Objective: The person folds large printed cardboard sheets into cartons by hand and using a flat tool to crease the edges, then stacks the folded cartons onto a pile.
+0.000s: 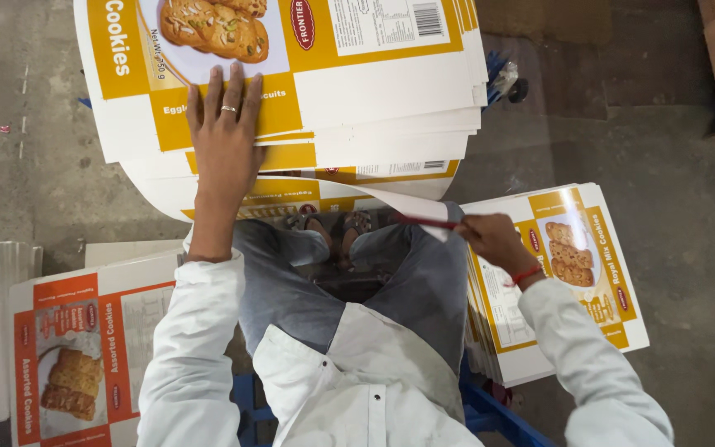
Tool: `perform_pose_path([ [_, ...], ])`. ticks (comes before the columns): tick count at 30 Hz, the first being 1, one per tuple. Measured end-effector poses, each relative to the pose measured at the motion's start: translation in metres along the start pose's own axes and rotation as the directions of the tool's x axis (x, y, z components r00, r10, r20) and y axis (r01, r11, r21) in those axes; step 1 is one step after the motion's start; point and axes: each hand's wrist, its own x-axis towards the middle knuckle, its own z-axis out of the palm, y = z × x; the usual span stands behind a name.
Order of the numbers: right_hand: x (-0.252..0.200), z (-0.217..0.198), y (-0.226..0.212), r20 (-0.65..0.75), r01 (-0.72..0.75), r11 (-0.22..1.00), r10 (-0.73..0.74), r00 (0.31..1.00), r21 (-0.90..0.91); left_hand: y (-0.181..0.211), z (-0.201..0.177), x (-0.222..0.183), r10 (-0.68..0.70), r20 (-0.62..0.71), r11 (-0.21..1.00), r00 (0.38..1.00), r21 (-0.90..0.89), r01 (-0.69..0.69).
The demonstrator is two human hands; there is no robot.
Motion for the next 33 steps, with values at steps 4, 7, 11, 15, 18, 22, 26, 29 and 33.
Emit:
perform_pose_path([
  [4,-0.034,0.012,-0.010,0.248,0.027,0.994,0.001,0.969,-0.108,-0.002,-0.001,0.000,0.007,-0.009,1.000,1.000,0.003,-0.007],
  [7,-0.065,0.027,-0.036,0.493,0.047,0.997,-0.014,0.870,-0.054,-0.001,-0.002,0.002,0.003,0.019,1.000,1.000,-0.012,-0.003],
  [11,-0.112,0.044,-0.099,0.528,0.327,0.942,-0.315,0.789,0.073,-0.003,0.000,0.005,0.047,0.031,0.997,0.998,0.060,-0.049],
  [15,-0.099,0.032,-0.123,0.456,0.261,0.927,-0.361,0.814,0.268,-0.011,0.007,0.008,0.095,0.087,0.985,0.992,0.136,-0.107],
  [18,-0.048,0.009,-0.120,0.047,0.366,0.921,-0.375,0.926,0.131,-0.015,0.015,0.008,0.156,0.060,0.957,0.986,0.238,-0.165],
  [22,0.035,-0.023,-0.122,-0.325,0.307,0.941,-0.338,0.883,-0.144,-0.022,0.016,0.012,0.172,0.064,0.954,0.983,0.238,-0.182],
  [26,0.060,-0.039,-0.132,-0.283,0.201,0.941,-0.278,0.918,-0.273,-0.013,0.016,0.013,0.166,0.047,0.960,0.985,0.222,-0.173],
  [29,0.047,-0.029,-0.127,0.134,0.089,0.991,-0.075,0.988,-0.104,-0.011,0.015,0.016,0.211,0.015,0.934,0.977,0.291,-0.206],
  [33,0.013,0.006,-0.093,0.507,-0.010,0.980,-0.094,0.857,0.198,-0.008,0.011,0.014,0.224,0.073,0.909,0.972,0.344,-0.235],
])
